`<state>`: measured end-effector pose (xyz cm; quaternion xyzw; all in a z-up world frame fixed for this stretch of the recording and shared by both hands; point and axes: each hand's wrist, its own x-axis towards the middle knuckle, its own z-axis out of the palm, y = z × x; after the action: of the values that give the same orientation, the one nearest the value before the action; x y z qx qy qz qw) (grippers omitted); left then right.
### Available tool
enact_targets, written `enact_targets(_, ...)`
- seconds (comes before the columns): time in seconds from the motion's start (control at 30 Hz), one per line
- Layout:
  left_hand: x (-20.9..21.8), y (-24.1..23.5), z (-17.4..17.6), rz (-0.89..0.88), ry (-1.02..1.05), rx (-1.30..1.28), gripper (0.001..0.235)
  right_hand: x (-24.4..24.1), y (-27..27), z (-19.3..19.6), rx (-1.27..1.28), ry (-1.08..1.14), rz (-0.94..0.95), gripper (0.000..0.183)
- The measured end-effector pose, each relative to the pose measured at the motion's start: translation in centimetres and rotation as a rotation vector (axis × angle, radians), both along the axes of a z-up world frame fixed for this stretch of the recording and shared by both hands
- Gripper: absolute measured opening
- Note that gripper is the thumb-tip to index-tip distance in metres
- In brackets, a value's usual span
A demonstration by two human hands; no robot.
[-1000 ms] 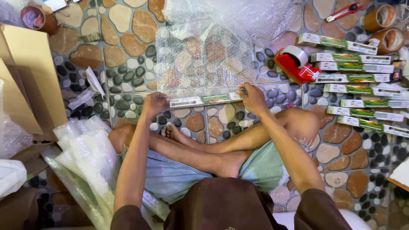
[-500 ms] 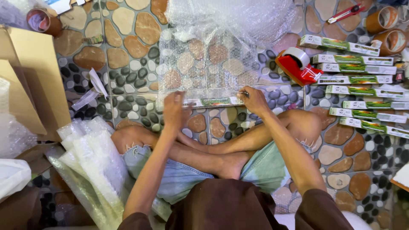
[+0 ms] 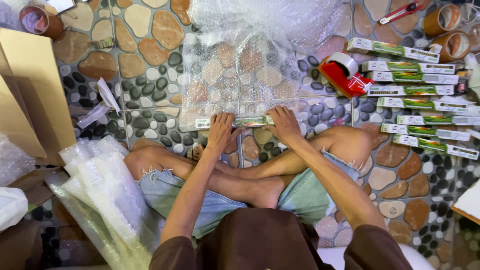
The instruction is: The person sits on the floor and wraps small rectangular boxes in bubble wrap. They place a box on a sheet of bubble wrap, roll it up, and secure it with tape from a dispenser. The wrapped items are then placed aside.
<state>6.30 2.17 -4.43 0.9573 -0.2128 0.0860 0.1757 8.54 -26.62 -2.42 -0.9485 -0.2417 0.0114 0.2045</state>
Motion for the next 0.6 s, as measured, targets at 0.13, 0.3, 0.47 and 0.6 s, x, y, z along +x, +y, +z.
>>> enact_targets(0.13,-1.6,0.2,3.0,0.041,0.072,-0.015,0.059,-0.9,-0.4,4.3,0.086,0.514,-0.121,0.062)
enact_targets(0.3,-2.5,0.0,4.4,0.087,0.191,0.058,0.063,-1.4,0.1,5.5,-0.096,0.537,-0.122,0.058)
enact_targets(0.47,-1.2,-0.1,3.9,0.063,0.232,0.075,0.06,-2.3,1.9,5.0,-0.226,0.398,-0.155,0.059)
enact_targets(0.6,0.6,0.1,3.6,0.065,0.216,0.049,0.059,-7.0,7.4,3.8,-0.122,0.016,-0.13,0.065)
